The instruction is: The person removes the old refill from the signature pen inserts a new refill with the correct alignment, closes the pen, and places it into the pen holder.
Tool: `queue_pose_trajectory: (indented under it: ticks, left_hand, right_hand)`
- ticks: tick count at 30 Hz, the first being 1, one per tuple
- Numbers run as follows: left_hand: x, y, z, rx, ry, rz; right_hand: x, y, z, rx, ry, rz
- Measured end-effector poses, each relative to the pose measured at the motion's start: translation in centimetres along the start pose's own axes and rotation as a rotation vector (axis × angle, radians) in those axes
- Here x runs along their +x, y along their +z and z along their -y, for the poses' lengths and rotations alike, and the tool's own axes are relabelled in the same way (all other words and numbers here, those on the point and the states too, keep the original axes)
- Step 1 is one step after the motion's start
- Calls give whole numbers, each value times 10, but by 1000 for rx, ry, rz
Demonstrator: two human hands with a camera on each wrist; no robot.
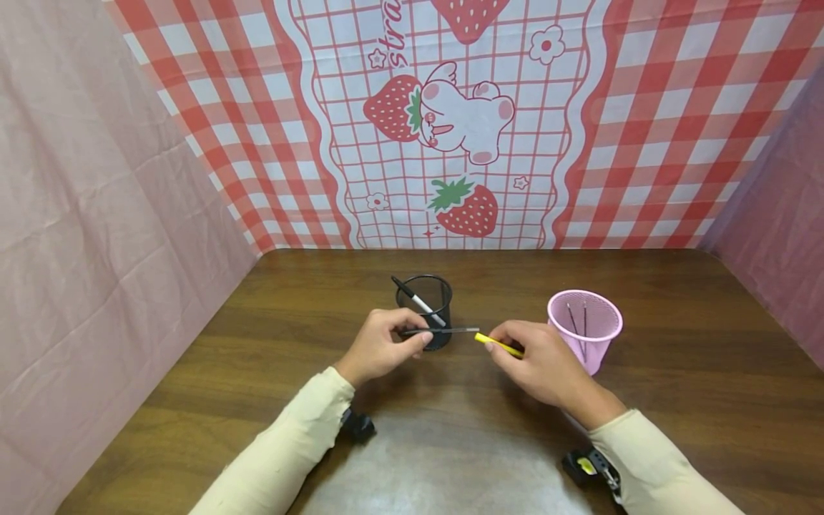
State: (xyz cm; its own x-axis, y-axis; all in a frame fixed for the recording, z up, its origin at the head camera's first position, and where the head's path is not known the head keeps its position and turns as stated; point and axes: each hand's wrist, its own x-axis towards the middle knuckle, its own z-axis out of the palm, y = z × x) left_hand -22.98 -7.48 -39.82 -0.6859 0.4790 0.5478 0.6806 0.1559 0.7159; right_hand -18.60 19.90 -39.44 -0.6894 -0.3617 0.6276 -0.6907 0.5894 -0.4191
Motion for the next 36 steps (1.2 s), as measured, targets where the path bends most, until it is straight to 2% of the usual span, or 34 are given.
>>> queue_pose_trajectory:
  ticks: [12,24,36]
  left_hand:
    - [-1,-1,3,0,34,9]
    - [0,0,2,-10,25,10]
    - [0,1,1,-10,15,14]
  right_hand:
    - [0,-2,-2,-18,21,63]
    - [0,-5,-2,2,48,178]
    - [-1,-6,-2,-11,107,234]
